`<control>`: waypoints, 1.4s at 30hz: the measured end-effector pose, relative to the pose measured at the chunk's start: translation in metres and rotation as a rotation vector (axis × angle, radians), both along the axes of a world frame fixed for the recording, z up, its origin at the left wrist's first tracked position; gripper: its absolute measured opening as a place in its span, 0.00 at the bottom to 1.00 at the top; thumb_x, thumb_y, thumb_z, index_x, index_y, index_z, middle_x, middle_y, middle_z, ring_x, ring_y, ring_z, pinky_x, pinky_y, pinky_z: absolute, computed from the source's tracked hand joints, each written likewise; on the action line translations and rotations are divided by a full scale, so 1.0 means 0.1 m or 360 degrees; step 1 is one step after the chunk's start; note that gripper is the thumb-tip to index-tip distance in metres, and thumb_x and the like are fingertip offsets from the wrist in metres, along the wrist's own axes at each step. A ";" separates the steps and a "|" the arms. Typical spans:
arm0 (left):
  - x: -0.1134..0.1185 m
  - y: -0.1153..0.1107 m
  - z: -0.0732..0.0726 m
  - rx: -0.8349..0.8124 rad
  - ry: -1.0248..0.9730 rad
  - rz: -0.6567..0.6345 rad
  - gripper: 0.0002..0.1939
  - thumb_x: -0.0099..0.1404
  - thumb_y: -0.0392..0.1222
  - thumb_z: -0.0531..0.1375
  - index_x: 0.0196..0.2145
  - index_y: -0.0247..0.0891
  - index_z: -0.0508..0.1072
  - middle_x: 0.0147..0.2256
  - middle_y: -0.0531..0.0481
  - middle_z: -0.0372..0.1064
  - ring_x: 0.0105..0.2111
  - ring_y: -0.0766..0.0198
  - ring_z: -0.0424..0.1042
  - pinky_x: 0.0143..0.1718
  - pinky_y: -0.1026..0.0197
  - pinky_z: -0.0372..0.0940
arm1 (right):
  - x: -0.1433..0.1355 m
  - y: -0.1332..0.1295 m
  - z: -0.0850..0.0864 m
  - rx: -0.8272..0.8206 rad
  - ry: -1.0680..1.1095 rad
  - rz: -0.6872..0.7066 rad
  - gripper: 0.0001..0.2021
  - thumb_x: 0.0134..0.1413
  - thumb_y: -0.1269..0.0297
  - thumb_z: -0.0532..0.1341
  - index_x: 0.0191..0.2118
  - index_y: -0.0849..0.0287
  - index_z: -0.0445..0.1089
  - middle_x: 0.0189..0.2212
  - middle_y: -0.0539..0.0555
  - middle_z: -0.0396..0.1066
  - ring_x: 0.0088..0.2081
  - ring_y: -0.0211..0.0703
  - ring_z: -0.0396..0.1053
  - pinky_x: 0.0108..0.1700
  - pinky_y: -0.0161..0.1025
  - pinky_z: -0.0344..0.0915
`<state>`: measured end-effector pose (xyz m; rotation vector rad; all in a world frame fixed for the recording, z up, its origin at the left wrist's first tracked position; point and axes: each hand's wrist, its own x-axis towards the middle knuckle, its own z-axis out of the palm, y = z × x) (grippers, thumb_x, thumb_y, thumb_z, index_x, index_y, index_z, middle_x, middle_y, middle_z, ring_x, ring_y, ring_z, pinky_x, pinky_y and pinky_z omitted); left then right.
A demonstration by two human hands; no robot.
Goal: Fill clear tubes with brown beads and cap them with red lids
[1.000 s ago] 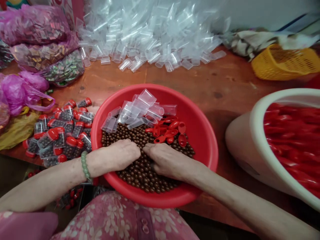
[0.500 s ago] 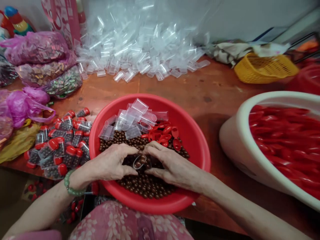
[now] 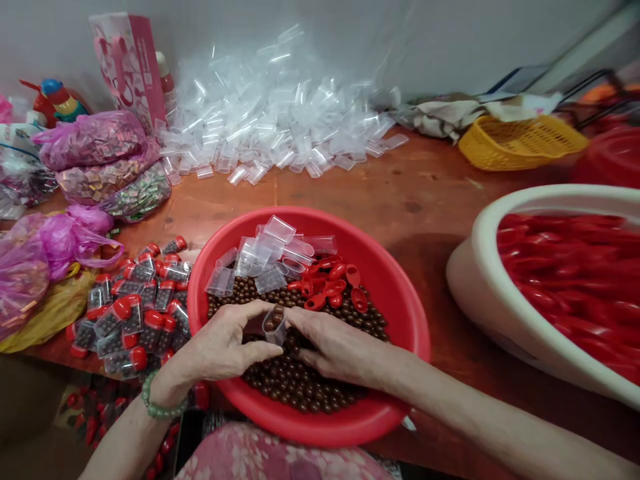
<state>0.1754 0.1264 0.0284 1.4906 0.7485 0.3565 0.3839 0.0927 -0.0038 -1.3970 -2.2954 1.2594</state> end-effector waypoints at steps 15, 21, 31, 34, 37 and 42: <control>0.04 -0.10 -0.13 -0.0714 -0.0490 -0.0005 0.22 0.61 0.56 0.61 0.41 0.34 0.66 0.35 0.47 0.67 0.33 0.68 0.69 0.36 0.65 0.67 | 0.16 0.02 0.66 0.0349 0.0074 0.0035 0.08 0.60 0.67 0.57 0.45 0.53 0.63 0.41 0.52 0.68 0.41 0.41 0.68 0.44 0.39 0.65; 0.00 -0.07 -0.14 -0.0655 -0.0441 -0.0209 0.22 0.61 0.58 0.60 0.38 0.33 0.70 0.34 0.47 0.68 0.31 0.69 0.68 0.33 0.66 0.65 | -0.05 0.29 0.76 0.0155 0.0226 0.0308 0.09 0.57 0.70 0.61 0.44 0.55 0.67 0.38 0.50 0.67 0.38 0.37 0.67 0.41 0.36 0.64; -0.01 -0.04 -0.18 -0.0774 -0.0539 -0.0208 0.21 0.62 0.56 0.61 0.40 0.33 0.68 0.33 0.47 0.68 0.32 0.68 0.69 0.35 0.65 0.66 | -0.06 0.33 0.67 0.0089 0.0448 0.0255 0.05 0.56 0.69 0.63 0.35 0.58 0.64 0.32 0.50 0.67 0.34 0.36 0.64 0.36 0.33 0.61; -0.01 -0.04 -0.17 -0.0803 -0.0553 -0.0184 0.20 0.62 0.54 0.62 0.40 0.33 0.68 0.33 0.48 0.68 0.33 0.67 0.69 0.36 0.65 0.66 | -0.07 0.34 0.65 -0.0002 0.0474 0.0186 0.11 0.54 0.67 0.63 0.29 0.58 0.59 0.27 0.47 0.64 0.29 0.34 0.60 0.31 0.32 0.59; -0.01 -0.04 -0.17 -0.0807 -0.0557 -0.0164 0.19 0.62 0.53 0.62 0.40 0.33 0.68 0.33 0.48 0.67 0.33 0.68 0.68 0.38 0.64 0.65 | -0.07 0.33 0.62 -0.0097 0.0490 0.0102 0.12 0.54 0.65 0.63 0.28 0.57 0.57 0.26 0.46 0.62 0.28 0.33 0.58 0.30 0.32 0.58; -0.01 -0.03 -0.14 -0.0733 -0.0472 -0.0202 0.21 0.62 0.57 0.60 0.39 0.34 0.68 0.33 0.49 0.67 0.33 0.67 0.68 0.39 0.62 0.65 | -0.06 0.29 0.57 -0.0120 0.0514 0.0154 0.13 0.58 0.62 0.61 0.27 0.58 0.57 0.25 0.47 0.63 0.28 0.33 0.60 0.31 0.32 0.58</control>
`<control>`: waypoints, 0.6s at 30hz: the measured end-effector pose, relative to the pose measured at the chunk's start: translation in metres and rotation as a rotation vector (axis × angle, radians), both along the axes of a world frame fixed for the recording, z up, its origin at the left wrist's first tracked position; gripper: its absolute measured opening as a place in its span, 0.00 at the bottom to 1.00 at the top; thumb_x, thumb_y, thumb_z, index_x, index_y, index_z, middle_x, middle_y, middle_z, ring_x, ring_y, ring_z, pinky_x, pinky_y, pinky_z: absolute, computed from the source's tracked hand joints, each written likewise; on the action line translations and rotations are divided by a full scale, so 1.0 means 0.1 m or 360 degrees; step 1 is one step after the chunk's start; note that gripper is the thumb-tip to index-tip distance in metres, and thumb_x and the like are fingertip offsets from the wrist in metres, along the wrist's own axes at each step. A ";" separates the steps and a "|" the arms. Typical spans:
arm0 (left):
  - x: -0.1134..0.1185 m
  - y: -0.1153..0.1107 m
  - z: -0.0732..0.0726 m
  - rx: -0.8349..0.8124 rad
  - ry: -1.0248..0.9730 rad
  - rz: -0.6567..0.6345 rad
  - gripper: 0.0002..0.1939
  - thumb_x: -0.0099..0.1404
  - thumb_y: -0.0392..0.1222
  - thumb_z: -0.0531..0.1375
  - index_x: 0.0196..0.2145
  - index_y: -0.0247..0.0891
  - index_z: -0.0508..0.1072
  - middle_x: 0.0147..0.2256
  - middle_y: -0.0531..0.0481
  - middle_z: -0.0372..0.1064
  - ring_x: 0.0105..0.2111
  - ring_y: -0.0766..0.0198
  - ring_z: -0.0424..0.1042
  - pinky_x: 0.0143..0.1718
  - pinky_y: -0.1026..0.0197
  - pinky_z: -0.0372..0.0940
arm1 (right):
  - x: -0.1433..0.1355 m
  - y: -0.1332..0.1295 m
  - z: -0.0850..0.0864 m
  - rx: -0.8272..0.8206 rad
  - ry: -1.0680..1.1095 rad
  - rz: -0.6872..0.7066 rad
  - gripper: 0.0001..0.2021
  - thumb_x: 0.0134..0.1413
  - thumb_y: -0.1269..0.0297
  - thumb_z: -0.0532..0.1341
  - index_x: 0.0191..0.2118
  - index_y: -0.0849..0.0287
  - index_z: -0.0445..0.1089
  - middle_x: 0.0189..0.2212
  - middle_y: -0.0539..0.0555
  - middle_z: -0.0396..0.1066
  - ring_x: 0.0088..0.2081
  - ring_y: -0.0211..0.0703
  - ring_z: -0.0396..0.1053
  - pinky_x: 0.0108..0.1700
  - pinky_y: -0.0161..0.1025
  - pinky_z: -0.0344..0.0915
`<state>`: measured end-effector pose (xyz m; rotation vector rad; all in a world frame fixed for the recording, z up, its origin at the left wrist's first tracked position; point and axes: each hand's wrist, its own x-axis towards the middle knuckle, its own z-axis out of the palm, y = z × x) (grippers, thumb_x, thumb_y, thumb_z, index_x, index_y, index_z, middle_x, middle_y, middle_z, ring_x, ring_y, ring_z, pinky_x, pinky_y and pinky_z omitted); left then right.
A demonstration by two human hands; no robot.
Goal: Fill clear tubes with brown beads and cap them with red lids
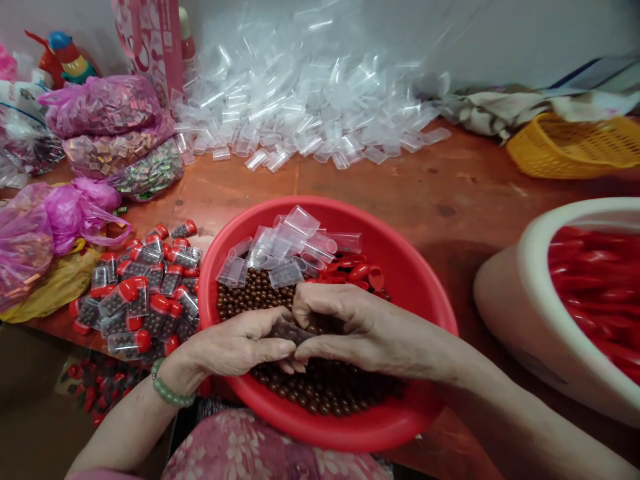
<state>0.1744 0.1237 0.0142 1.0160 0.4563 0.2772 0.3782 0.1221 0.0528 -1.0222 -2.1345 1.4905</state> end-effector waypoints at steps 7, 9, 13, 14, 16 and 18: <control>0.03 0.01 0.11 0.0189 0.0269 0.0116 0.15 0.66 0.51 0.57 0.39 0.35 0.67 0.35 0.50 0.66 0.36 0.66 0.66 0.42 0.60 0.63 | 0.15 -0.02 0.09 -0.0050 -0.0106 -0.0100 0.12 0.57 0.62 0.60 0.27 0.58 0.59 0.25 0.47 0.62 0.27 0.33 0.59 0.30 0.31 0.59; 0.04 0.01 0.12 0.0260 0.0293 0.0252 0.12 0.67 0.48 0.57 0.39 0.34 0.67 0.35 0.49 0.66 0.36 0.66 0.66 0.43 0.61 0.62 | 0.27 -0.08 0.10 -0.0078 -0.0190 -0.0147 0.10 0.57 0.62 0.60 0.28 0.58 0.61 0.25 0.47 0.62 0.27 0.34 0.60 0.30 0.32 0.60; 0.03 0.00 0.13 0.0240 0.0206 0.0437 0.09 0.66 0.43 0.58 0.40 0.35 0.70 0.36 0.49 0.70 0.38 0.65 0.68 0.44 0.62 0.62 | 0.53 -0.27 0.03 -0.0183 -0.0550 -0.0076 0.06 0.54 0.62 0.63 0.37 0.56 0.68 0.32 0.50 0.71 0.33 0.39 0.69 0.37 0.35 0.66; 0.02 0.00 0.14 0.0226 0.0156 0.0475 0.08 0.66 0.42 0.58 0.41 0.35 0.71 0.37 0.48 0.71 0.39 0.65 0.69 0.45 0.62 0.62 | 0.58 -0.30 0.00 -0.0173 -0.0639 -0.0074 0.08 0.54 0.62 0.63 0.40 0.56 0.69 0.36 0.51 0.73 0.37 0.41 0.70 0.40 0.37 0.66; -0.01 0.00 0.15 0.0249 0.0043 0.0533 0.08 0.65 0.40 0.60 0.41 0.36 0.73 0.38 0.48 0.73 0.41 0.64 0.71 0.46 0.62 0.63 | 0.63 -0.33 -0.08 -0.0104 -0.0747 -0.0140 0.10 0.55 0.63 0.62 0.43 0.56 0.69 0.39 0.53 0.73 0.40 0.44 0.71 0.43 0.40 0.66; -0.03 0.01 0.17 0.0315 -0.0034 0.0505 0.08 0.63 0.40 0.62 0.40 0.37 0.75 0.39 0.47 0.74 0.42 0.61 0.72 0.46 0.61 0.64 | 0.62 -0.30 -0.16 0.0026 -0.0808 -0.0234 0.06 0.59 0.65 0.58 0.41 0.58 0.68 0.36 0.54 0.72 0.37 0.43 0.70 0.40 0.40 0.66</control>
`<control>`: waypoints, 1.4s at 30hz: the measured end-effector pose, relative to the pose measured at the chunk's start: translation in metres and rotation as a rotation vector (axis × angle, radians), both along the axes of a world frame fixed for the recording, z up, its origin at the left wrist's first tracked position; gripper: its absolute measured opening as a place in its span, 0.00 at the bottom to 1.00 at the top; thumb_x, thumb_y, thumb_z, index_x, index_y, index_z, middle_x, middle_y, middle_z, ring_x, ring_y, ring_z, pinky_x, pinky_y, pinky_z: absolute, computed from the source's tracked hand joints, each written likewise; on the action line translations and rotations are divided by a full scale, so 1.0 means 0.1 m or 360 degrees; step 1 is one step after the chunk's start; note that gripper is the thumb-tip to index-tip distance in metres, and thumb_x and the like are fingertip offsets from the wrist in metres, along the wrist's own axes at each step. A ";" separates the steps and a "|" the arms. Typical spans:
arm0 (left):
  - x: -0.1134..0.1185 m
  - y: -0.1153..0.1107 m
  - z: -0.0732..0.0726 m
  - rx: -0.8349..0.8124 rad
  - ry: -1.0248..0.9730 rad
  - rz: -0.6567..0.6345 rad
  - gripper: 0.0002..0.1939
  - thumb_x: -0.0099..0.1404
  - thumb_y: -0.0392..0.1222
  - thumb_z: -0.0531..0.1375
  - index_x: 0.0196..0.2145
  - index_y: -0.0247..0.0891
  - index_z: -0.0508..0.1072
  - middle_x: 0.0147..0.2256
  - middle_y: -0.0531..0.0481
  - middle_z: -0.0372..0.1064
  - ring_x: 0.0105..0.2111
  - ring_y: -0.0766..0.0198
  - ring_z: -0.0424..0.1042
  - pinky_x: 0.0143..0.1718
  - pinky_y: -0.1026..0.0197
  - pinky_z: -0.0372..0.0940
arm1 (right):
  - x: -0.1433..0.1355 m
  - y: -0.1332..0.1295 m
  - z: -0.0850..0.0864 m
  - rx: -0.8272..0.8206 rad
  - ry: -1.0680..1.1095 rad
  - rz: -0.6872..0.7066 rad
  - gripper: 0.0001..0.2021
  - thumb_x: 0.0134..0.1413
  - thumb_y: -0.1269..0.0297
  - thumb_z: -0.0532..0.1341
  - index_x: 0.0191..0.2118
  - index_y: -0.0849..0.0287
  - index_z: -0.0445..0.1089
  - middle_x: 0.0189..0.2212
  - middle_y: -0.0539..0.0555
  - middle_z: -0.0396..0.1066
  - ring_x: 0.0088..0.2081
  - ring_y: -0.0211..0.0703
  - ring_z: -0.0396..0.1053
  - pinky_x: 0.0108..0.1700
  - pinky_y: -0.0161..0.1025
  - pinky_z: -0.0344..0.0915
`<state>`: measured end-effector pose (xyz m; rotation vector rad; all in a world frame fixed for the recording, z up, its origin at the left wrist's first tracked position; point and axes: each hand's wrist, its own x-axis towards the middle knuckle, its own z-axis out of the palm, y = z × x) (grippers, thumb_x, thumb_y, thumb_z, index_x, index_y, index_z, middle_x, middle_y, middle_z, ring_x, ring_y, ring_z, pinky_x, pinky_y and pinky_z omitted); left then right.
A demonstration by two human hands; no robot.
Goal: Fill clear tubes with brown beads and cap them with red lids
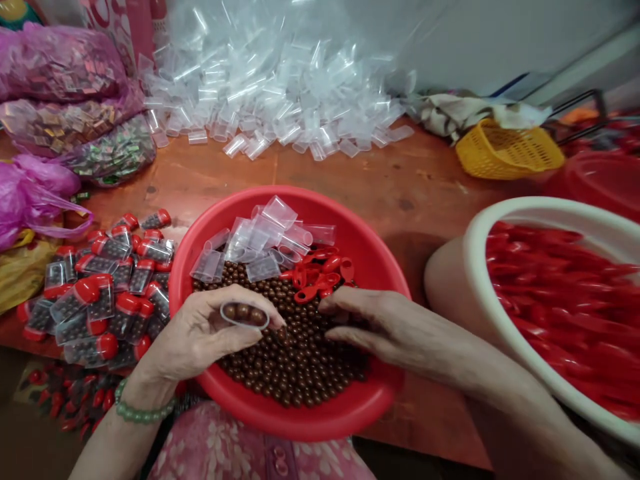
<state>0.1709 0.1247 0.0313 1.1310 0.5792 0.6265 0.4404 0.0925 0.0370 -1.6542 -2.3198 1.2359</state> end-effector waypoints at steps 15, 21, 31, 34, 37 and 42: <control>0.13 -0.02 0.07 -0.0247 0.0168 0.0046 0.08 0.63 0.37 0.60 0.41 0.35 0.71 0.36 0.48 0.74 0.37 0.66 0.72 0.43 0.62 0.64 | -0.26 0.17 -0.39 0.0847 -0.0688 0.0362 0.11 0.56 0.78 0.52 0.31 0.61 0.69 0.29 0.59 0.71 0.34 0.49 0.64 0.38 0.45 0.57; 0.14 -0.02 -0.03 -0.0436 -0.0183 0.0039 0.16 0.60 0.41 0.64 0.45 0.35 0.69 0.35 0.49 0.69 0.36 0.65 0.72 0.41 0.60 0.65 | -0.19 0.21 -0.18 0.0725 0.0239 -0.0220 0.09 0.59 0.61 0.59 0.43 0.56 0.71 0.37 0.56 0.74 0.39 0.46 0.71 0.41 0.44 0.67; 0.20 -0.05 -0.11 -0.0529 -0.0382 0.0067 0.19 0.57 0.40 0.67 0.44 0.34 0.68 0.34 0.48 0.70 0.34 0.67 0.72 0.38 0.63 0.66 | -0.76 0.17 0.23 0.0776 0.1001 -0.0849 0.06 0.53 0.63 0.65 0.39 0.51 0.76 0.35 0.51 0.77 0.36 0.43 0.74 0.41 0.43 0.73; 0.19 -0.04 -0.14 -0.0558 -0.0385 0.0070 0.19 0.55 0.39 0.68 0.43 0.34 0.69 0.33 0.48 0.71 0.33 0.67 0.72 0.38 0.63 0.66 | -0.82 0.21 0.21 0.0792 0.1000 -0.0718 0.04 0.53 0.65 0.65 0.36 0.52 0.77 0.34 0.52 0.77 0.36 0.44 0.73 0.40 0.43 0.73; 0.17 -0.02 -0.16 -0.0545 -0.0389 0.0042 0.18 0.55 0.39 0.68 0.42 0.33 0.70 0.32 0.49 0.70 0.32 0.68 0.72 0.37 0.63 0.66 | -0.84 0.24 0.20 0.0779 0.1005 -0.0668 0.03 0.53 0.65 0.65 0.34 0.52 0.77 0.33 0.52 0.77 0.36 0.43 0.73 0.40 0.42 0.72; 0.17 0.00 -0.14 -0.0528 -0.0331 0.0049 0.15 0.55 0.38 0.67 0.39 0.33 0.69 0.32 0.50 0.69 0.31 0.69 0.71 0.35 0.65 0.66 | -0.92 0.27 0.16 0.0687 0.1073 -0.0761 0.01 0.52 0.66 0.65 0.32 0.54 0.76 0.31 0.50 0.76 0.33 0.40 0.72 0.37 0.38 0.71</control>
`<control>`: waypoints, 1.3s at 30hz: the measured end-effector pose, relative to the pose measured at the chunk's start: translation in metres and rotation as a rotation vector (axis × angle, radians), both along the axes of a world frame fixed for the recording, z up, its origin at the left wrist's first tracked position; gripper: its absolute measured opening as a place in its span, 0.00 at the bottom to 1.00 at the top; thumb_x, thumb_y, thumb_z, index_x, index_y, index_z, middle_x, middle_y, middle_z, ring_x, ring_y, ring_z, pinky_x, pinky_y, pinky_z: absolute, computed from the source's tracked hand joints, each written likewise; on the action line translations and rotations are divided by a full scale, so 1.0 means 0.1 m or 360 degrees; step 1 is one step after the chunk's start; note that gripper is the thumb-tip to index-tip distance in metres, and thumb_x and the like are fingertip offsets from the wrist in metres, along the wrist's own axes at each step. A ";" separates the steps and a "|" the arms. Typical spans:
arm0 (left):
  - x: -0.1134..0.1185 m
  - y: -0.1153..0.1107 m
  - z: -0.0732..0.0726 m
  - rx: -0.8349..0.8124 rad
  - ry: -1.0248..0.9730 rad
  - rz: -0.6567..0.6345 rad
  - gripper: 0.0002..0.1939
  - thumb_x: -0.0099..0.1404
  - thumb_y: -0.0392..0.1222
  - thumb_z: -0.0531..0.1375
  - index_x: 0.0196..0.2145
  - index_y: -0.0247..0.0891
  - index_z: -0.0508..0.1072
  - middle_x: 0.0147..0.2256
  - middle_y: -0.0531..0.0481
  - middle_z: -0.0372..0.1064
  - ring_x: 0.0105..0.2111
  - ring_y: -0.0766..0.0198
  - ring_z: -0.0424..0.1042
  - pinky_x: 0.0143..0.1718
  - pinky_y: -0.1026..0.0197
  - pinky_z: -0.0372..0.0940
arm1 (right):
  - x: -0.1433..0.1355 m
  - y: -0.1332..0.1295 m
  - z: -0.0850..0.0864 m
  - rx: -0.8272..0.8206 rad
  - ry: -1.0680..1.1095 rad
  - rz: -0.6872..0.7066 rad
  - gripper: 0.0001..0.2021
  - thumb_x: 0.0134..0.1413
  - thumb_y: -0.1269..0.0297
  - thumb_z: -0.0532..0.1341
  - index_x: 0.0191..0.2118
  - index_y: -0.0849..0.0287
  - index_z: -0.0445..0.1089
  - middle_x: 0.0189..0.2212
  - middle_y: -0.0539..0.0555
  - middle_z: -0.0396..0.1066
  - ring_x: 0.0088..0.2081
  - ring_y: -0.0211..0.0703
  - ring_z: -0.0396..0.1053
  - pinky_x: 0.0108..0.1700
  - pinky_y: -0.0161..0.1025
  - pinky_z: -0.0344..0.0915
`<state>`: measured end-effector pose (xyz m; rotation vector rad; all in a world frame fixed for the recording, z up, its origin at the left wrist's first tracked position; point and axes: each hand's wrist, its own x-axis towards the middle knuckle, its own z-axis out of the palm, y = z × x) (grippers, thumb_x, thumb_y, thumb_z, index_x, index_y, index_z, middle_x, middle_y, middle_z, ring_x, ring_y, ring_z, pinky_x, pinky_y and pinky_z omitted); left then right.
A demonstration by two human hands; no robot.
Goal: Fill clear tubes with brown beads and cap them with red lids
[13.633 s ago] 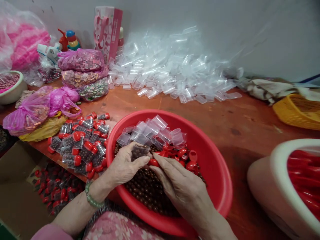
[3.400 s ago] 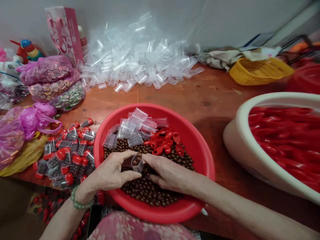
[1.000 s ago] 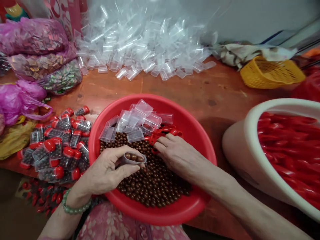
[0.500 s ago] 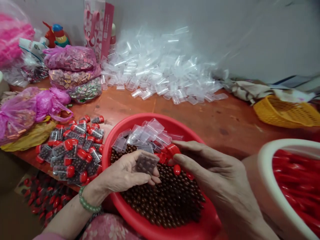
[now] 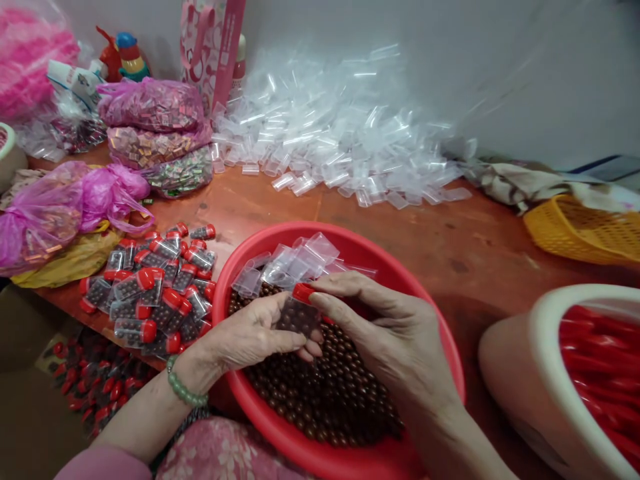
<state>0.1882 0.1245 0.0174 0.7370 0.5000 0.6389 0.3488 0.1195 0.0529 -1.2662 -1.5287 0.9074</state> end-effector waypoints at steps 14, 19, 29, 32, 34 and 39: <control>0.02 -0.01 0.01 0.0048 0.0117 0.0108 0.17 0.54 0.43 0.68 0.36 0.33 0.68 0.30 0.52 0.66 0.29 0.70 0.67 0.33 0.64 0.63 | 0.01 -0.05 -0.14 0.0112 0.0016 -0.0049 0.05 0.55 0.69 0.63 0.29 0.55 0.72 0.29 0.49 0.72 0.31 0.37 0.70 0.35 0.35 0.68; -0.01 -0.01 -0.04 -0.0056 0.0000 0.0030 0.21 0.52 0.49 0.70 0.36 0.33 0.70 0.29 0.52 0.67 0.28 0.70 0.68 0.30 0.66 0.63 | 0.06 -0.01 -0.16 0.0562 -0.0347 0.0139 0.04 0.55 0.72 0.62 0.33 0.56 0.72 0.31 0.50 0.73 0.32 0.36 0.72 0.34 0.33 0.69; -0.07 0.05 -0.05 -0.0559 -0.0032 0.0022 0.39 0.64 0.70 0.42 0.28 0.30 0.74 0.23 0.46 0.71 0.22 0.68 0.70 0.25 0.67 0.64 | 0.07 -0.04 -0.24 0.0788 -0.1017 0.0365 0.29 0.50 0.42 0.62 0.48 0.61 0.64 0.41 0.64 0.72 0.42 0.54 0.72 0.39 0.48 0.71; -0.04 0.05 -0.06 -0.0642 0.0019 0.0070 0.36 0.68 0.64 0.43 0.27 0.29 0.74 0.23 0.45 0.72 0.23 0.67 0.72 0.27 0.65 0.66 | 0.00 -0.05 -0.29 0.0915 -0.1286 0.0282 0.31 0.52 0.41 0.59 0.48 0.66 0.63 0.40 0.68 0.72 0.41 0.57 0.71 0.40 0.52 0.69; -0.02 0.05 -0.07 -0.0629 0.0036 0.0113 0.35 0.70 0.60 0.42 0.28 0.29 0.75 0.22 0.45 0.73 0.22 0.66 0.72 0.28 0.65 0.67 | -0.03 -0.04 -0.31 0.0980 -0.1402 0.0213 0.26 0.55 0.47 0.59 0.48 0.67 0.62 0.39 0.68 0.72 0.40 0.57 0.71 0.39 0.51 0.67; 0.02 0.06 -0.04 -0.0454 0.0059 0.0180 0.31 0.68 0.61 0.48 0.32 0.29 0.76 0.22 0.44 0.74 0.25 0.61 0.75 0.31 0.61 0.68 | -0.06 -0.02 -0.31 0.1108 -0.1437 0.0135 0.21 0.54 0.58 0.60 0.49 0.66 0.61 0.38 0.65 0.73 0.38 0.53 0.71 0.39 0.48 0.65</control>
